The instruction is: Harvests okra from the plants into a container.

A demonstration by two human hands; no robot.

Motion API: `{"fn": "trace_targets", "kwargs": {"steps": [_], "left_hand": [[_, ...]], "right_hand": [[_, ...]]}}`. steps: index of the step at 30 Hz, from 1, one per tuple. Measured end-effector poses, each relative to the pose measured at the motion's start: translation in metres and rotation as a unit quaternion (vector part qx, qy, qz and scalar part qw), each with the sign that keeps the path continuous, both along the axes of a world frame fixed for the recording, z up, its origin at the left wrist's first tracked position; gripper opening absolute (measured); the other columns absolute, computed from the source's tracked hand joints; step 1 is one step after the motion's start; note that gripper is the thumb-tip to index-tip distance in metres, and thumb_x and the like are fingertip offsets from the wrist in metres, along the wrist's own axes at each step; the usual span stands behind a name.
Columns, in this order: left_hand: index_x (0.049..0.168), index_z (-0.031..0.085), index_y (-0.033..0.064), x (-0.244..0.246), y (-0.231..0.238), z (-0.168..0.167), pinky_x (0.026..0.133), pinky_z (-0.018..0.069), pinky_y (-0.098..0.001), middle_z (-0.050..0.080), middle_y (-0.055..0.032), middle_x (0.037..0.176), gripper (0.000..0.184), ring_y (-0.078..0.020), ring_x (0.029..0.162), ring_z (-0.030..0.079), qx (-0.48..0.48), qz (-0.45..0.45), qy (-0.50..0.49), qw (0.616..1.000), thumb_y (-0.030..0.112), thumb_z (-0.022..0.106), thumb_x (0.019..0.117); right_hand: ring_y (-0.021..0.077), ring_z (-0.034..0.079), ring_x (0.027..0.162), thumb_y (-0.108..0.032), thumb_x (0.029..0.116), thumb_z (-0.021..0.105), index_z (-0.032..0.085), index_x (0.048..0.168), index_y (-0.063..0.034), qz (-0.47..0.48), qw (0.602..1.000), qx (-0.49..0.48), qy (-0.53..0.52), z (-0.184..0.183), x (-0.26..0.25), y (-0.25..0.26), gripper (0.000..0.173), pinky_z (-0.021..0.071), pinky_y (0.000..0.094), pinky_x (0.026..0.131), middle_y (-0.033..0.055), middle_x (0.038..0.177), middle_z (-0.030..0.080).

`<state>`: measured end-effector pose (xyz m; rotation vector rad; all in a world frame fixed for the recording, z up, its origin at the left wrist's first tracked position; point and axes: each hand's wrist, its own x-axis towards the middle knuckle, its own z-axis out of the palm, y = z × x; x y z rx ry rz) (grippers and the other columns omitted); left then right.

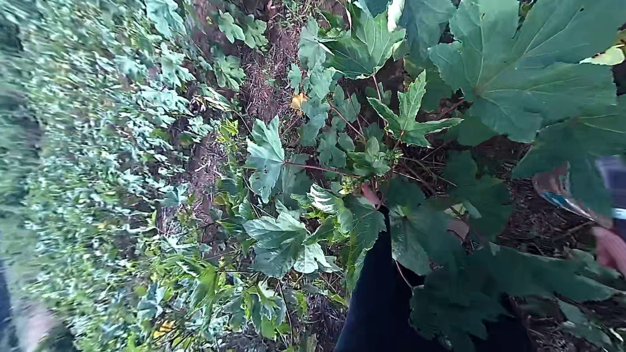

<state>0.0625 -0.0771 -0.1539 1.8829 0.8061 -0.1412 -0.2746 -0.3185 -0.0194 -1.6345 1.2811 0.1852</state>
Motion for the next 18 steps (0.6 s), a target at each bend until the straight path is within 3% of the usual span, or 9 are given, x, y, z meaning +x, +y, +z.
{"fn": "trace_targets", "kwargs": {"steps": [2, 3, 5, 8, 12, 15, 18], "left_hand": [[0.141, 0.043, -0.0111, -0.006, 0.007, -0.013, 0.093, 0.051, -0.0387, 0.055, -0.0308, 0.129, 0.038, -0.0275, 0.103, 0.058, -0.063, 0.046, -0.016, 0.997, 0.009, 0.046, 0.1097], [0.145, 0.04, -0.0087, -0.008, 0.01, -0.018, 0.095, 0.0504, -0.0367, 0.053, -0.0293, 0.135, 0.039, -0.0263, 0.108, 0.058, -0.096, 0.069, -0.017, 0.993, 0.01, 0.043, 0.1105], [0.146, 0.038, -0.0058, -0.01, 0.012, -0.022, 0.096, 0.0489, -0.0348, 0.05, -0.0266, 0.14, 0.039, -0.0245, 0.112, 0.057, -0.142, 0.106, -0.021, 0.984, 0.012, 0.04, 0.1117], [0.148, 0.034, -0.0048, -0.01, 0.016, -0.022, 0.101, 0.0461, -0.0346, 0.044, -0.0256, 0.145, 0.039, -0.0251, 0.116, 0.053, -0.185, 0.131, -0.009, 0.974, 0.012, 0.032, 0.1129], [0.152, 0.031, -0.0054, -0.007, 0.028, -0.035, 0.104, 0.0479, -0.0377, 0.041, -0.0292, 0.152, 0.044, -0.0315, 0.126, 0.055, -0.181, 0.156, -0.001, 0.971, 0.015, 0.033, 0.1133], [0.151, 0.03, -0.0097, -0.016, 0.027, -0.032, 0.105, 0.0479, -0.0369, 0.038, -0.0334, 0.153, 0.045, -0.0345, 0.13, 0.054, -0.169, 0.112, -0.034, 0.979, 0.014, 0.033, 0.1132], [0.146, 0.032, -0.0136, -0.016, 0.008, 0.006, 0.105, 0.0445, -0.032, 0.039, -0.0329, 0.151, 0.04, -0.0323, 0.125, 0.053, -0.167, 0.117, -0.033, 0.979, 0.006, 0.032, 0.1119]], "right_hand": [[0.049, 0.068, 0.086, -0.029, 0.1018, 0.058, 0.057, 0.137, 0.0025, 0.164, 0.986, 0.015, -0.03, -0.012, 0.049, 0.038, 0.047, 0.0503, 0.071, 0.077, 0.0322, 0.099, 0.069], [0.0532, 0.069, 0.094, -0.03, 0.1031, 0.058, 0.056, 0.145, -0.0061, 0.241, 0.97, 0.019, -0.036, -0.019, 0.078, 0.053, 0.048, 0.0493, 0.0752, 0.081, 0.0313, 0.107, 0.071], [0.0516, 0.068, 0.105, -0.033, 0.1078, 0.051, 0.05, 0.154, -0.0197, 0.37, 0.928, 0.022, -0.024, -0.033, 0.14, 0.075, 0.048, 0.0499, 0.0734, 0.087, 0.0259, 0.121, 0.07], [0.0482, 0.065, 0.114, -0.035, 0.1102, 0.044, 0.046, 0.156, -0.0276, 0.467, 0.884, 0.032, 0.002, -0.052, 0.215, 0.102, 0.046, 0.0493, 0.0674, 0.093, 0.0234, 0.13, 0.067], [0.0476, 0.063, 0.118, -0.033, 0.111, 0.041, 0.046, 0.156, -0.0258, 0.495, 0.868, 0.038, 0.029, -0.074, 0.265, 0.13, 0.046, 0.0478, 0.0656, 0.097, 0.0252, 0.132, 0.065], [0.0463, 0.062, 0.122, -0.032, 0.1115, 0.039, 0.046, 0.156, -0.0235, 0.499, 0.864, 0.046, 0.051, -0.083, 0.28, 0.141, 0.046, 0.0468, 0.0639, 0.1, 0.0247, 0.135, 0.063], [0.046, 0.061, 0.124, -0.032, 0.1118, 0.037, 0.043, 0.158, -0.0247, 0.497, 0.863, 0.052, 0.078, -0.086, 0.289, 0.146, 0.047, 0.0462, 0.0643, 0.1, 0.0235, 0.138, 0.062]]}}
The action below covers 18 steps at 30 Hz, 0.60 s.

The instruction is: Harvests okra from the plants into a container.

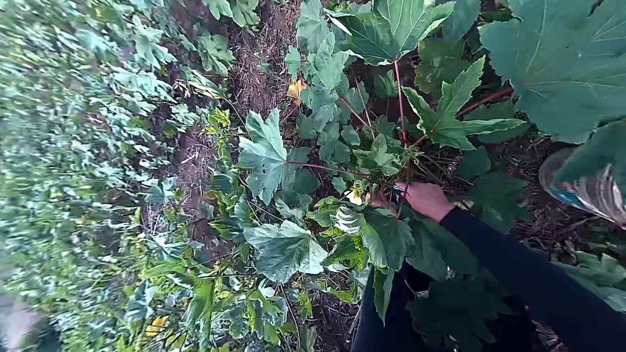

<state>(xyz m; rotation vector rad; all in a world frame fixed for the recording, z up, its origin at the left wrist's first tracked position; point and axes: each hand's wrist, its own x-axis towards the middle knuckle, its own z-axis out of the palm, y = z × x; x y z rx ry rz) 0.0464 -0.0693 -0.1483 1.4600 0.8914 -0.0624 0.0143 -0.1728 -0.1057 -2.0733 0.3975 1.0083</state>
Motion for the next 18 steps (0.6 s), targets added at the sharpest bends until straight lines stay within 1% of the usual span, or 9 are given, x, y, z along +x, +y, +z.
{"fn": "trace_targets", "kwargs": {"steps": [2, 5, 8, 9, 11, 12, 14, 16, 18], "left_hand": [[0.149, 0.027, -0.0149, -0.006, 0.007, -0.015, 0.105, 0.047, -0.0326, 0.033, -0.0371, 0.153, 0.044, -0.0353, 0.13, 0.053, 0.008, -0.028, -0.042, 0.999, 0.01, 0.03, 0.1127], [0.151, 0.03, -0.0083, 0.008, 0.011, -0.014, 0.106, 0.0451, -0.0317, 0.037, -0.028, 0.155, 0.042, -0.0308, 0.129, 0.053, -0.026, 0.026, 0.038, 0.999, 0.009, 0.031, 0.1128], [0.147, 0.033, -0.005, -0.002, 0.051, -0.089, 0.094, 0.0538, -0.0328, 0.048, -0.0264, 0.143, 0.04, -0.0281, 0.118, 0.06, -0.044, 0.021, -0.014, 0.999, 0.014, 0.032, 0.1122], [0.146, 0.036, -0.0028, -0.002, 0.051, -0.09, 0.094, 0.053, -0.0345, 0.049, -0.0238, 0.141, 0.037, -0.027, 0.115, 0.059, -0.061, 0.049, 0.007, 0.997, 0.013, 0.031, 0.1123], [0.15, 0.035, -0.0017, 0.009, 0.034, -0.048, 0.102, 0.0482, -0.0368, 0.046, -0.0224, 0.15, 0.039, -0.0295, 0.122, 0.058, -0.082, 0.096, 0.069, 0.99, 0.007, 0.027, 0.113], [0.147, 0.027, -0.0164, -0.008, 0.038, -0.059, 0.095, 0.0548, -0.0342, 0.04, -0.0389, 0.147, 0.041, -0.0358, 0.118, 0.062, -0.033, -0.011, -0.061, 0.998, 0.003, 0.025, 0.1119], [0.141, 0.028, -0.0193, -0.011, 0.026, -0.052, 0.087, 0.0547, -0.0304, 0.041, -0.0437, 0.138, 0.039, -0.0358, 0.11, 0.061, 0.036, -0.046, -0.127, 0.99, 0.006, 0.027, 0.1116], [0.157, 0.023, -0.0045, 0.004, 0.011, -0.011, 0.108, 0.0425, -0.0365, 0.032, -0.028, 0.159, 0.046, -0.0322, 0.134, 0.049, 0.007, -0.043, 0.029, 0.999, 0.012, 0.024, 0.1137], [0.157, 0.021, -0.0068, 0.0, 0.029, -0.017, 0.11, 0.0417, -0.0407, 0.034, -0.0299, 0.157, 0.048, -0.0329, 0.135, 0.048, -0.001, -0.13, 0.048, 0.99, 0.015, 0.022, 0.1141]], "right_hand": [[0.0458, 0.061, 0.124, -0.033, 0.1117, 0.037, 0.043, 0.158, -0.0262, 0.009, 1.0, -0.007, 0.012, -0.001, 0.005, 0.001, 0.047, 0.0468, 0.0645, 0.1, 0.0226, 0.139, 0.062], [0.0452, 0.06, 0.125, -0.033, 0.1117, 0.037, 0.042, 0.158, -0.0273, 0.017, 0.999, -0.013, 0.025, -0.004, 0.009, 0.002, 0.047, 0.0468, 0.0641, 0.1, 0.0216, 0.14, 0.061], [0.0447, 0.059, 0.127, -0.033, 0.112, 0.036, 0.04, 0.159, -0.0298, 0.018, 0.999, -0.005, 0.045, -0.011, 0.017, 0.007, 0.047, 0.0461, 0.0638, 0.101, 0.0217, 0.14, 0.061], [0.045, 0.06, 0.126, -0.034, 0.1119, 0.037, 0.04, 0.159, -0.0302, 0.012, 0.999, -0.001, 0.043, -0.017, 0.019, 0.011, 0.047, 0.0461, 0.0642, 0.101, 0.0222, 0.139, 0.062], [0.045, 0.061, 0.125, -0.032, 0.1116, 0.037, 0.043, 0.158, -0.0286, 0.001, 1.0, -0.002, 0.031, -0.027, 0.027, 0.019, 0.047, 0.0463, 0.0645, 0.101, 0.0225, 0.137, 0.064], [0.0446, 0.061, 0.125, -0.031, 0.1112, 0.038, 0.045, 0.157, -0.0271, -0.004, 1.0, -0.006, 0.029, -0.031, 0.033, 0.023, 0.046, 0.0464, 0.0645, 0.101, 0.0225, 0.136, 0.064], [0.0448, 0.059, 0.128, -0.028, 0.1106, 0.04, 0.045, 0.156, -0.0243, -0.007, 0.999, -0.008, 0.045, -0.037, 0.042, 0.028, 0.046, 0.0458, 0.0646, 0.102, 0.0228, 0.138, 0.063], [0.0459, 0.059, 0.128, -0.028, 0.1105, 0.041, 0.045, 0.157, -0.024, -0.018, 0.998, -0.007, 0.052, -0.04, 0.042, 0.027, 0.046, 0.0462, 0.0656, 0.101, 0.0237, 0.138, 0.062], [0.0466, 0.061, 0.125, -0.032, 0.1107, 0.04, 0.045, 0.157, -0.0255, -0.035, 0.999, 0.0, 0.039, -0.03, 0.031, 0.019, 0.047, 0.0468, 0.0669, 0.1, 0.0235, 0.137, 0.063]]}}
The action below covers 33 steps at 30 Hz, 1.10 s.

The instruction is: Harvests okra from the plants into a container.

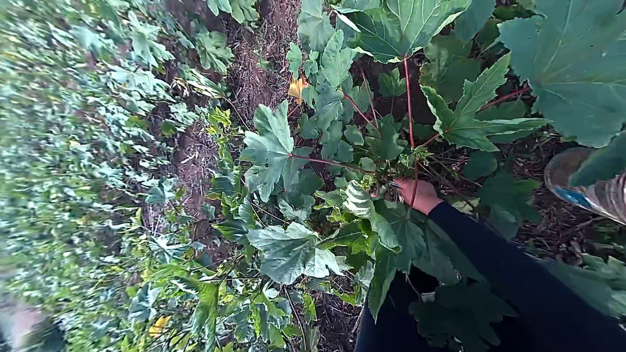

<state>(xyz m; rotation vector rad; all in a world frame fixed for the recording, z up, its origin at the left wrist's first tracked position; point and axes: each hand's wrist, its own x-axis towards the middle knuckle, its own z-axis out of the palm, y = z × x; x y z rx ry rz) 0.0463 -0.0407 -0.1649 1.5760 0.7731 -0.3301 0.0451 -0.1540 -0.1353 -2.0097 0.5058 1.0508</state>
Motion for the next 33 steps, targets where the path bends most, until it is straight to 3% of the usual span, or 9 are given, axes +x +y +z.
{"fn": "trace_targets", "kwargs": {"steps": [2, 5, 8, 11, 15, 21, 24, 29, 33], "left_hand": [[0.136, 0.04, -0.0145, -0.004, -0.01, 0.027, 0.084, 0.0508, -0.0309, 0.057, -0.0236, 0.115, 0.034, -0.0206, 0.095, 0.058, 0.057, -0.053, 0.011, 0.997, 0.005, 0.029, 0.1107], [0.114, 0.055, -0.012, -0.007, -0.022, 0.051, 0.059, 0.0507, -0.0204, 0.058, -0.0037, 0.072, 0.022, -0.005, 0.059, 0.056, 0.015, -0.181, 0.015, 0.983, -0.009, 0.04, 0.0976], [0.122, 0.057, -0.0093, 0.014, -0.041, 0.043, 0.058, 0.0473, -0.022, 0.057, -0.0047, 0.079, 0.024, -0.0064, 0.061, 0.051, -0.032, -0.261, 0.09, 0.961, 0.002, 0.044, 0.106], [0.109, 0.061, -0.0046, 0.038, -0.067, 0.017, 0.056, 0.0465, -0.0255, 0.056, -0.0057, 0.073, 0.029, -0.0103, 0.056, 0.05, 0.011, -0.227, 0.164, 0.96, 0.02, 0.047, 0.1097], [0.119, 0.059, -0.0004, 0.056, -0.077, -0.007, 0.052, 0.0453, -0.0258, 0.052, -0.0062, 0.078, 0.029, -0.0116, 0.055, 0.047, 0.064, -0.19, 0.186, 0.962, 0.026, 0.056, 0.107], [0.134, 0.057, -0.0048, 0.064, -0.043, -0.016, 0.084, 0.0507, -0.0466, 0.065, -0.0237, 0.107, 0.036, -0.0293, 0.09, 0.062, 0.197, -0.426, 0.149, 0.87, 0.02, 0.049, 0.1094], [0.142, 0.051, -0.0044, 0.066, -0.04, -0.017, 0.098, 0.0483, -0.0524, 0.064, -0.0288, 0.122, 0.039, -0.0367, 0.11, 0.063, 0.216, -0.466, 0.141, 0.847, 0.019, 0.043, 0.1111], [0.154, 0.038, -0.0002, 0.066, -0.043, -0.017, 0.108, 0.0442, -0.0535, 0.058, -0.0297, 0.137, 0.045, -0.04, 0.127, 0.058, 0.234, -0.488, 0.146, 0.828, 0.019, 0.035, 0.1132], [0.154, 0.039, 0.001, 0.068, -0.04, -0.017, 0.107, 0.044, -0.0547, 0.058, -0.0303, 0.136, 0.045, -0.0411, 0.126, 0.058, 0.24, -0.481, 0.15, 0.83, 0.019, 0.036, 0.113]], "right_hand": [[0.0467, 0.062, 0.122, -0.035, 0.1105, 0.041, 0.047, 0.155, -0.0255, -0.021, 1.0, 0.01, -0.015, 0.018, -0.028, -0.018, 0.046, 0.0465, 0.0668, 0.099, 0.0233, 0.133, 0.065], [0.048, 0.064, 0.117, -0.035, 0.1087, 0.048, 0.052, 0.152, -0.0241, -0.08, 0.995, 0.036, -0.036, 0.041, -0.082, -0.054, 0.045, 0.0459, 0.0697, 0.099, 0.0241, 0.127, 0.068], [0.0493, 0.065, 0.114, -0.033, 0.1086, 0.049, 0.053, 0.151, -0.0233, -0.158, 0.987, 0.014, -0.038, 0.048, -0.122, -0.08, 0.044, 0.0457, 0.0721, 0.096, 0.0249, 0.125, 0.069], [0.0527, 0.065, 0.112, -0.031, 0.1098, 0.045, 0.046, 0.156, -0.0196, -0.183, 0.982, -0.038, -0.008, 0.042, -0.128, -0.09, 0.047, 0.0462, 0.0721, 0.094, 0.0291, 0.122, 0.069], [0.0503, 0.06, 0.124, -0.026, 0.1105, 0.041, 0.04, 0.158, -0.0129, -0.173, 0.984, -0.031, 0.02, 0.026, -0.108, -0.083, 0.05, 0.0436, 0.0685, 0.103, 0.029, 0.135, 0.062], [0.0471, 0.062, 0.122, -0.027, 0.1092, 0.042, 0.045, 0.156, -0.0139, -0.167, 0.985, -0.025, -0.015, 0.025, -0.083, -0.067, 0.048, 0.0462, 0.0658, 0.101, 0.0255, 0.133, 0.065], [0.047, 0.062, 0.122, -0.026, 0.109, 0.042, 0.048, 0.153, -0.0126, -0.126, 0.991, -0.038, 0.015, 0.028, -0.07, -0.06, 0.047, 0.0464, 0.0656, 0.1, 0.0263, 0.132, 0.065], [0.0449, 0.06, 0.126, -0.026, 0.1097, 0.043, 0.045, 0.156, -0.0159, -0.116, 0.992, -0.036, 0.024, -0.004, -0.041, -0.051, 0.047, 0.0461, 0.0635, 0.102, 0.0238, 0.137, 0.062], [0.044, 0.062, 0.123, -0.025, 0.1088, 0.046, 0.048, 0.155, -0.021, -0.165, 0.986, -0.019, -0.023, -0.014, -0.04, -0.053, 0.046, 0.0459, 0.0639, 0.102, 0.022, 0.134, 0.065]]}}
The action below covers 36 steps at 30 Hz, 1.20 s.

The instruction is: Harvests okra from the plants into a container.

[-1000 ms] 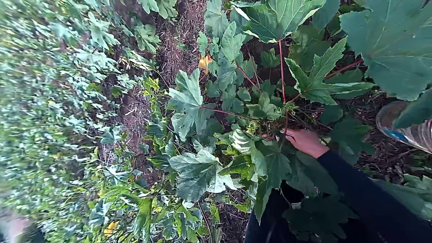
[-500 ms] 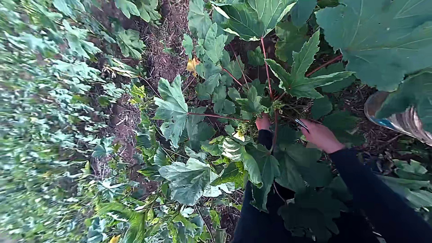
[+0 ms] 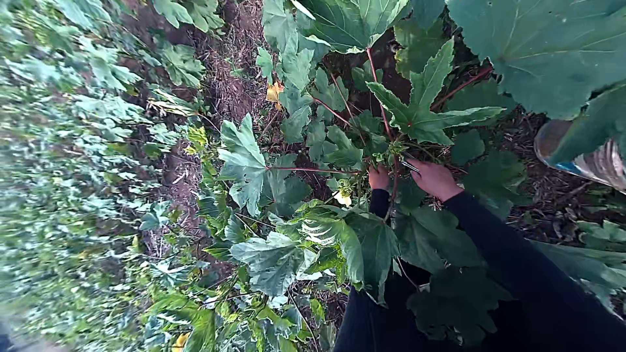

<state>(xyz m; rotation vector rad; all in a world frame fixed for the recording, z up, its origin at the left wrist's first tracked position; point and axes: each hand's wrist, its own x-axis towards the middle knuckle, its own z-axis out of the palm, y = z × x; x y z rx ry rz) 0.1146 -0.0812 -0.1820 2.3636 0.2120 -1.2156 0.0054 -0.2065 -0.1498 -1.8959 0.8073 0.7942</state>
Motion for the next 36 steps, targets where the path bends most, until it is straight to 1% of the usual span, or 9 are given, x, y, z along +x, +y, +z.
{"fn": "trace_targets", "kwargs": {"steps": [7, 10, 13, 15, 18, 23, 27, 32, 36], "left_hand": [[0.156, 0.038, 0.0034, -0.003, -0.005, -0.005, 0.107, 0.045, -0.0581, 0.06, -0.0295, 0.135, 0.047, -0.0425, 0.126, 0.059, 0.011, -0.044, 0.007, 0.999, 0.022, 0.04, 0.112], [0.145, 0.052, 0.0016, 0.005, -0.017, 0.003, 0.106, 0.0457, -0.0586, 0.062, -0.0266, 0.134, 0.043, -0.0399, 0.126, 0.06, 0.063, -0.105, 0.012, 0.992, 0.026, 0.04, 0.1109], [0.134, 0.062, 0.0059, 0.013, -0.03, 0.002, 0.1, 0.0481, -0.0618, 0.065, -0.024, 0.129, 0.043, -0.0399, 0.122, 0.062, 0.112, -0.134, 0.012, 0.984, 0.035, 0.04, 0.1106], [0.143, 0.056, 0.0086, 0.019, -0.038, 0.003, 0.103, 0.0464, -0.063, 0.062, -0.0241, 0.136, 0.041, -0.0419, 0.127, 0.059, 0.12, -0.172, 0.006, 0.978, 0.029, 0.047, 0.1084], [0.145, 0.053, 0.0012, 0.026, -0.045, 0.008, 0.11, 0.0414, -0.0618, 0.058, -0.0286, 0.14, 0.046, -0.0452, 0.133, 0.054, 0.119, -0.223, -0.001, 0.968, 0.022, 0.057, 0.1045], [0.158, 0.034, 0.0047, 0.052, -0.072, 0.075, 0.115, 0.0383, -0.0544, 0.047, -0.0208, 0.155, 0.061, -0.0365, 0.141, 0.048, 0.123, -0.231, 0.059, 0.963, 0.018, 0.059, 0.104], [0.136, 0.058, -0.0035, 0.053, -0.067, 0.076, 0.111, 0.0433, -0.0504, 0.06, -0.0231, 0.14, 0.036, -0.0357, 0.131, 0.057, 0.11, -0.206, 0.017, 0.972, 0.017, 0.052, 0.1076], [0.134, 0.06, -0.0038, 0.048, -0.068, 0.079, 0.111, 0.0427, -0.044, 0.061, -0.0214, 0.139, 0.035, -0.031, 0.131, 0.056, 0.142, -0.125, 0.001, 0.982, 0.014, 0.058, 0.1048], [0.134, 0.061, -0.0042, 0.046, -0.064, 0.079, 0.112, 0.042, -0.0444, 0.061, -0.0207, 0.14, 0.037, -0.0308, 0.132, 0.056, 0.148, -0.202, 0.015, 0.968, 0.017, 0.061, 0.1027]], "right_hand": [[0.0453, 0.06, 0.125, -0.025, 0.11, 0.046, 0.042, 0.158, -0.0185, -0.074, 0.997, -0.023, -0.02, -0.023, -0.007, 0.014, 0.049, 0.0461, 0.0639, 0.104, 0.0237, 0.139, 0.061], [0.0466, 0.06, 0.126, -0.025, 0.1112, 0.043, 0.038, 0.158, -0.0076, -0.055, 0.998, -0.017, -0.005, -0.02, 0.002, 0.02, 0.05, 0.047, 0.0621, 0.104, 0.0275, 0.142, 0.057], [0.0463, 0.061, 0.124, -0.023, 0.1115, 0.042, 0.038, 0.157, -0.0045, -0.031, 0.999, -0.026, -0.006, -0.017, 0.011, 0.029, 0.049, 0.0489, 0.0611, 0.103, 0.0271, 0.144, 0.055], [0.0471, 0.062, 0.121, -0.02, 0.1108, 0.042, 0.037, 0.158, -0.0053, -0.03, 0.999, -0.032, -0.008, -0.019, 0.016, 0.033, 0.049, 0.05, 0.0614, 0.101, 0.0273, 0.144, 0.055], [0.0471, 0.06, 0.124, -0.022, 0.1111, 0.042, 0.036, 0.157, -0.0029, -0.053, 0.998, -0.013, 0.006, -0.025, 0.018, 0.036, 0.05, 0.0487, 0.0611, 0.103, 0.0279, 0.145, 0.054], [0.0458, 0.057, 0.13, -0.024, 0.1126, 0.038, 0.035, 0.157, -0.0004, -0.115, 0.993, 0.028, 0.002, -0.034, 0.011, 0.036, 0.05, 0.0434, 0.0604, 0.11, 0.0289, 0.143, 0.055], [0.048, 0.059, 0.127, -0.026, 0.113, 0.037, 0.035, 0.158, -0.0039, -0.115, 0.993, 0.032, 0.002, -0.037, 0.011, 0.04, 0.05, 0.0453, 0.0629, 0.106, 0.0294, 0.14, 0.058], [0.0476, 0.06, 0.125, -0.025, 0.1126, 0.039, 0.036, 0.158, -0.0079, -0.102, 0.994, 0.027, -0.01, -0.039, 0.014, 0.04, 0.049, 0.0453, 0.0634, 0.106, 0.028, 0.138, 0.061], [0.0457, 0.06, 0.126, -0.027, 0.1123, 0.039, 0.042, 0.152, -0.0016, -0.069, 0.997, 0.024, 0.009, -0.033, 0.012, 0.039, 0.047, 0.0455, 0.0617, 0.106, 0.0277, 0.139, 0.059]]}}
